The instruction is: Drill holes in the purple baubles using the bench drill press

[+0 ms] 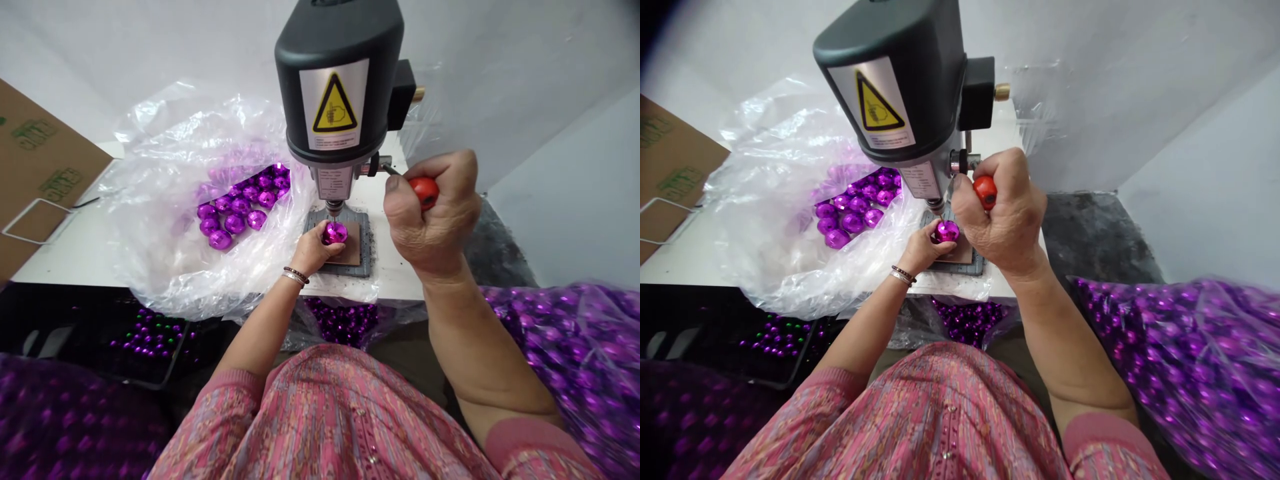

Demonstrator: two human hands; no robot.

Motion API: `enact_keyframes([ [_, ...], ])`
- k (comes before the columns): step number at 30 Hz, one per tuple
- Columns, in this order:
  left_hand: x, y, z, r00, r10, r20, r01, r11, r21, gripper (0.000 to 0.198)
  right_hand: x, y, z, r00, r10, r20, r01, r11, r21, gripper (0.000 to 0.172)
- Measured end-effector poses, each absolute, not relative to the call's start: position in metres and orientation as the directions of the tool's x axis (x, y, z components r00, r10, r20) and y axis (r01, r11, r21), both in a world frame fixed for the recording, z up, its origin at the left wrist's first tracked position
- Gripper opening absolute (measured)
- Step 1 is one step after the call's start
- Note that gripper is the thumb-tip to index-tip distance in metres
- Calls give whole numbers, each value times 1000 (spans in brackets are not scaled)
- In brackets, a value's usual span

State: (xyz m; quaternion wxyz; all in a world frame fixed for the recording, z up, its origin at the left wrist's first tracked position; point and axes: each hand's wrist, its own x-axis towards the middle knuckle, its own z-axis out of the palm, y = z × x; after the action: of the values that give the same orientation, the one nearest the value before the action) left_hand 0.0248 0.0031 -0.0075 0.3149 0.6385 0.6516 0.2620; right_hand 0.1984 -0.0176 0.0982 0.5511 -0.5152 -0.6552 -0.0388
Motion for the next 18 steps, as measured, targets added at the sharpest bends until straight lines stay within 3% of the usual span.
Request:
enact_keyframes([
  [8,24,6,-10,35,996,-84,643,42,765,55,198,-17,96,144,632,762,730,452,-513,28],
  [18,22,5,-10,55,997,-62,637,13,771,58,204,-20,83,40,564,825,778,501,-380,21],
])
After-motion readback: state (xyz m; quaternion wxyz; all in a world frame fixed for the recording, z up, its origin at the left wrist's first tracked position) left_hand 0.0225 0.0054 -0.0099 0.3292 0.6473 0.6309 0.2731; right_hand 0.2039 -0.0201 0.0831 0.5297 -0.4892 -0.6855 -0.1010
